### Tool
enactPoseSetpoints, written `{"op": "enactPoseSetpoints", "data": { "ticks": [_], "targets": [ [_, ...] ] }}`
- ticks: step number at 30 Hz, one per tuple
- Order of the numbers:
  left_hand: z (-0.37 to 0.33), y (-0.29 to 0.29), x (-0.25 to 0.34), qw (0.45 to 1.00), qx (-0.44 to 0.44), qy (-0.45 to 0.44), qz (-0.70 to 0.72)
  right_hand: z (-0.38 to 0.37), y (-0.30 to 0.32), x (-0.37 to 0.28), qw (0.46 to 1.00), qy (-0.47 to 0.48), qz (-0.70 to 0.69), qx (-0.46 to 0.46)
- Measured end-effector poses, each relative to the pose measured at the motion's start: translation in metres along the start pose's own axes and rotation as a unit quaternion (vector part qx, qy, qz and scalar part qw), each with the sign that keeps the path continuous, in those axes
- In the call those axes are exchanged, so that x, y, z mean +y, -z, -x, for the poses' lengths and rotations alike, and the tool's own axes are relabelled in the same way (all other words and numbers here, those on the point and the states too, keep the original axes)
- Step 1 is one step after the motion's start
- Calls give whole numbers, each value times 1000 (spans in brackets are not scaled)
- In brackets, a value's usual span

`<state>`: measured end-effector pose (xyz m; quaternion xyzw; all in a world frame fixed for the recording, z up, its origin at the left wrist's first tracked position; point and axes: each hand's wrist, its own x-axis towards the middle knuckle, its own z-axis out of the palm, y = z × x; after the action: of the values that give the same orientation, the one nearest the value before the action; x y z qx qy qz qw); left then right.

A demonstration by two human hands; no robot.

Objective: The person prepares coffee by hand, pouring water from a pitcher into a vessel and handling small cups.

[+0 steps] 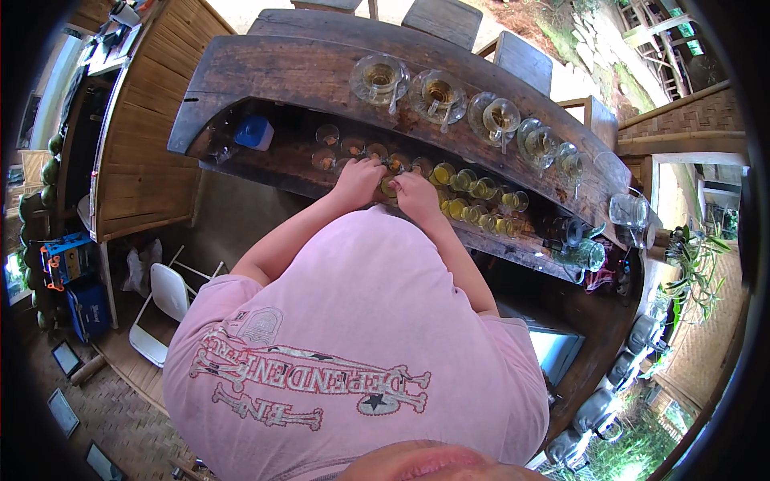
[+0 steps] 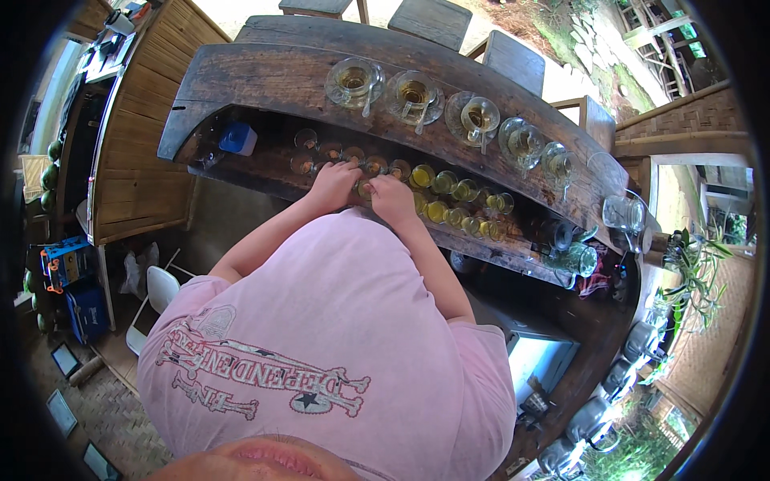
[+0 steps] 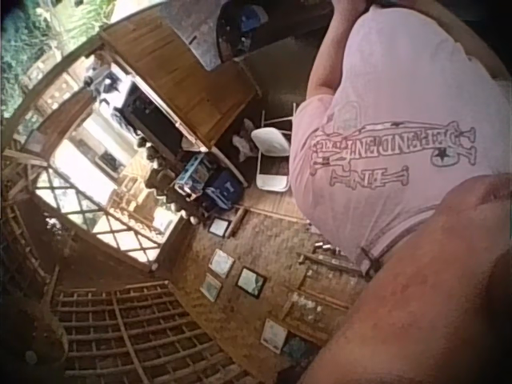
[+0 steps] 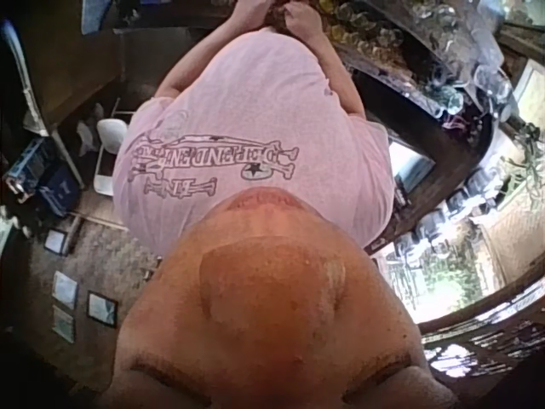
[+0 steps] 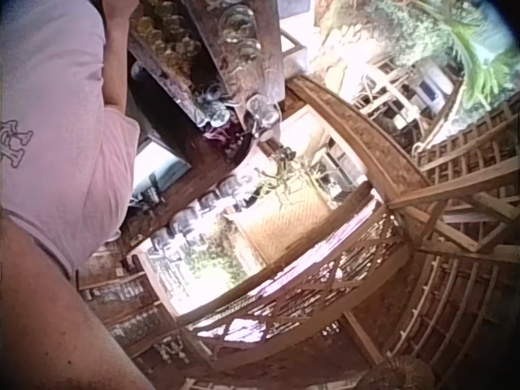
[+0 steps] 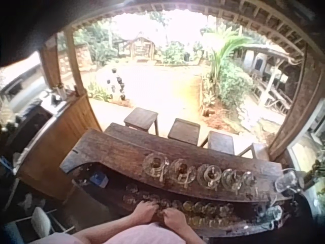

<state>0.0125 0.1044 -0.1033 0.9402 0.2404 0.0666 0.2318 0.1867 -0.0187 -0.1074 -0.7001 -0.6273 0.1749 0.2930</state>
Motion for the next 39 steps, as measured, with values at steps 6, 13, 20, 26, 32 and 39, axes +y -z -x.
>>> {"op": "enactPoseSetpoints", "data": {
  "ticks": [6,13,20,26,32,39],
  "targets": [
    [-1,8,5,1000,-7,5,9,-5,1,7,999,7,-34,36],
    [-3,11,5,1000,-3,5,11,-7,4,7,996,-33,-26,77],
    [0,8,2,1000,-2,0,5,-3,5,8,998,-25,-40,39],
    [-1,12,5,1000,-4,-1,2,1,1,7,999,-8,-49,-9],
    [-6,11,5,1000,-13,3,-10,-4,7,13,996,-24,-82,32],
    [-1,5,0,1000,3,-4,-9,2,9,10,996,-35,-62,45]
  ]
}}
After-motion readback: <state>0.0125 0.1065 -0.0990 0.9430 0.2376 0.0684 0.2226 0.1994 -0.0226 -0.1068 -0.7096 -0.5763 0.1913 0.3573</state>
